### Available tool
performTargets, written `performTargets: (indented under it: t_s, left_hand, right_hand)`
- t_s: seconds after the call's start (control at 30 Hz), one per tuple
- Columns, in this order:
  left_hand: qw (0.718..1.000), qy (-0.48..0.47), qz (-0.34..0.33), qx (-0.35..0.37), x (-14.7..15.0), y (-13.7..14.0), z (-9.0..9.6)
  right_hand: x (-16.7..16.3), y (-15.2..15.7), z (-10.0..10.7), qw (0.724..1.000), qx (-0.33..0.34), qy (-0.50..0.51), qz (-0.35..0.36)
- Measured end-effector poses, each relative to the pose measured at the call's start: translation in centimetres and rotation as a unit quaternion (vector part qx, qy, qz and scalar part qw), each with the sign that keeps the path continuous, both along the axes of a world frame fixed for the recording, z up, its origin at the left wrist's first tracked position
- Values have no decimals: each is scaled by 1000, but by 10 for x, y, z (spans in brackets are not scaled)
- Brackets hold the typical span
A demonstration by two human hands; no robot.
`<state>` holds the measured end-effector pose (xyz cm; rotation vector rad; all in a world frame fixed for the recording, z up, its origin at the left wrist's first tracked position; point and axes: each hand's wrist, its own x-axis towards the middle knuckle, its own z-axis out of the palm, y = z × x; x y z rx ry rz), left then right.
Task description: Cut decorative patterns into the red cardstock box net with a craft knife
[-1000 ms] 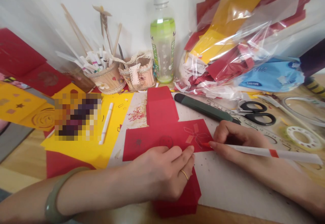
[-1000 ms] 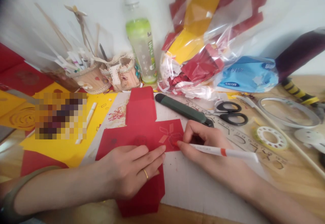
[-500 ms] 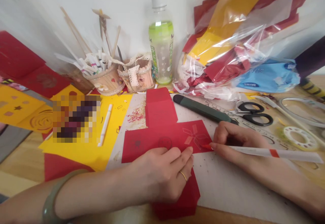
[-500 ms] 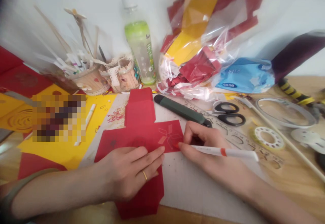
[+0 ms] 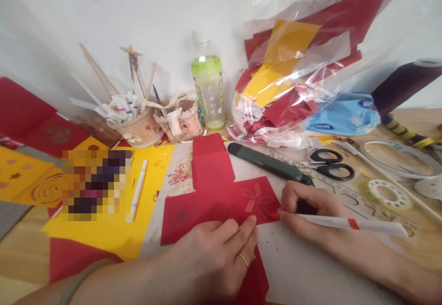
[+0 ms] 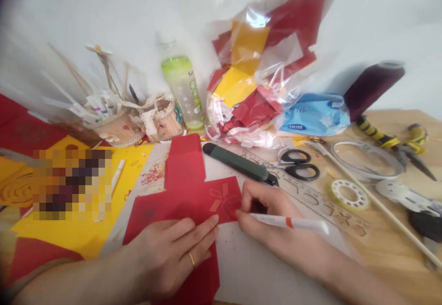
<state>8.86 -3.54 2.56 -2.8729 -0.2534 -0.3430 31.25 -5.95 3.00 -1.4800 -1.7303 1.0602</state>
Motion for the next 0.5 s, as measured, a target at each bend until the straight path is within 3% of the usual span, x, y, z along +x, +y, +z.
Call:
performTargets:
  t_s: [0.3,0.5]
  left_hand:
    - [999,-21,3,33,2,2,4]
    - [999,15,8,51,2,1,12]
  right_hand:
    - [-1,1,10,999,-40,4,-11]
    - [8,0,4,984,-25,109,-139]
